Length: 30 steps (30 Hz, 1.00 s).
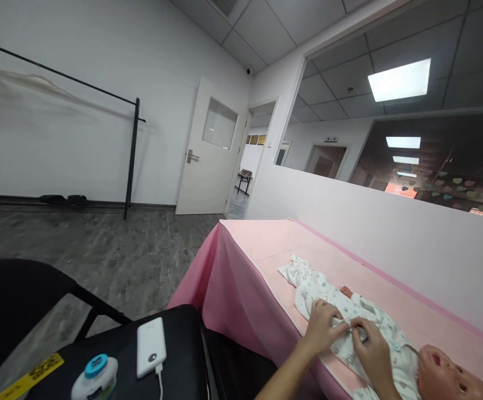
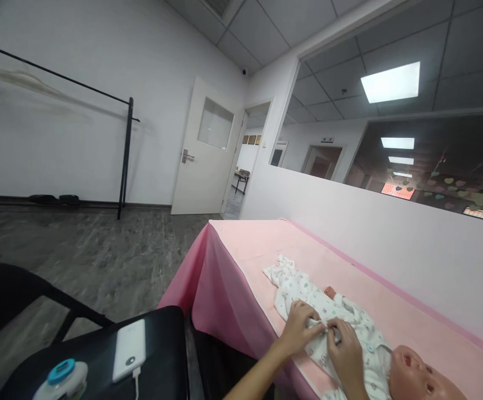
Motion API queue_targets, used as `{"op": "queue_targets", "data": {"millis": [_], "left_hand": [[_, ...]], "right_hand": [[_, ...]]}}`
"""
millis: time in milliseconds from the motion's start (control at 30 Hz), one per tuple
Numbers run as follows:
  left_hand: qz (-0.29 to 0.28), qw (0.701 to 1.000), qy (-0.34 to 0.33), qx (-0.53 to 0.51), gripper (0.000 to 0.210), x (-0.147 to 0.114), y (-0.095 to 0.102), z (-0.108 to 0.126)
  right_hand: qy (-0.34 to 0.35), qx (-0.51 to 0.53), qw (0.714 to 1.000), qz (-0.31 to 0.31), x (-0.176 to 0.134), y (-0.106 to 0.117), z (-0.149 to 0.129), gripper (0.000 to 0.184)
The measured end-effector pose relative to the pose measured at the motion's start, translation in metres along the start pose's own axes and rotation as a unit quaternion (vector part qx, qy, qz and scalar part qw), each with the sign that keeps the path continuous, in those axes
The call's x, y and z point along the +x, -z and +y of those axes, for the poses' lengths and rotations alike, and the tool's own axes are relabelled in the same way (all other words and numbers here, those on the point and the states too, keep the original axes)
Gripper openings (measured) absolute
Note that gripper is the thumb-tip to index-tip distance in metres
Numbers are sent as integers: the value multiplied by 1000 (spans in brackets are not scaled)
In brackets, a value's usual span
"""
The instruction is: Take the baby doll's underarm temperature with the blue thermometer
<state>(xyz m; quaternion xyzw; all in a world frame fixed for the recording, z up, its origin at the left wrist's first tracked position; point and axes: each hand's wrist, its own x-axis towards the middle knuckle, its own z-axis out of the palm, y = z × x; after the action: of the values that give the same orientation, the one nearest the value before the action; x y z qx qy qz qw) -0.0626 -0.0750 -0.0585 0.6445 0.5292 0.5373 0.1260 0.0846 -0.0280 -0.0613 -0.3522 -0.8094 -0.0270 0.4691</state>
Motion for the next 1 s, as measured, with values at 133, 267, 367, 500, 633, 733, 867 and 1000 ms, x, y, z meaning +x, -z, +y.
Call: {"op": "queue_targets", "data": {"millis": [133,267,367,500,633,733,867,1000], "left_hand": [[21,999,44,-7,27,-2,-5,-4],[18,996,76,-39,29,-3,-7,-5],[17,995,81,-55,28,-3,-7,-4],[16,995,85,-45,28,-4,-7,-4],[-3,999,42,-25,23,-3,-7,-5],[-17,1000,0,-10,16,-2,-5,-4],[-14,1000,-12,-15,15,-4,0,1],[13,1000,-1,0,13,-5,3,3]], "right_hand": [[15,-8,1000,8,-2,-4,8,20],[12,-16,1000,19,-2,-5,11,20],[11,-22,1000,14,-2,-4,12,19],[3,-29,1000,6,-2,-3,11,18],[0,-30,1000,8,-3,-5,13,19],[9,-36,999,11,-4,-7,14,18],[23,-38,999,22,-4,-8,12,15],[27,-39,997,55,-3,-8,4,13]]}}
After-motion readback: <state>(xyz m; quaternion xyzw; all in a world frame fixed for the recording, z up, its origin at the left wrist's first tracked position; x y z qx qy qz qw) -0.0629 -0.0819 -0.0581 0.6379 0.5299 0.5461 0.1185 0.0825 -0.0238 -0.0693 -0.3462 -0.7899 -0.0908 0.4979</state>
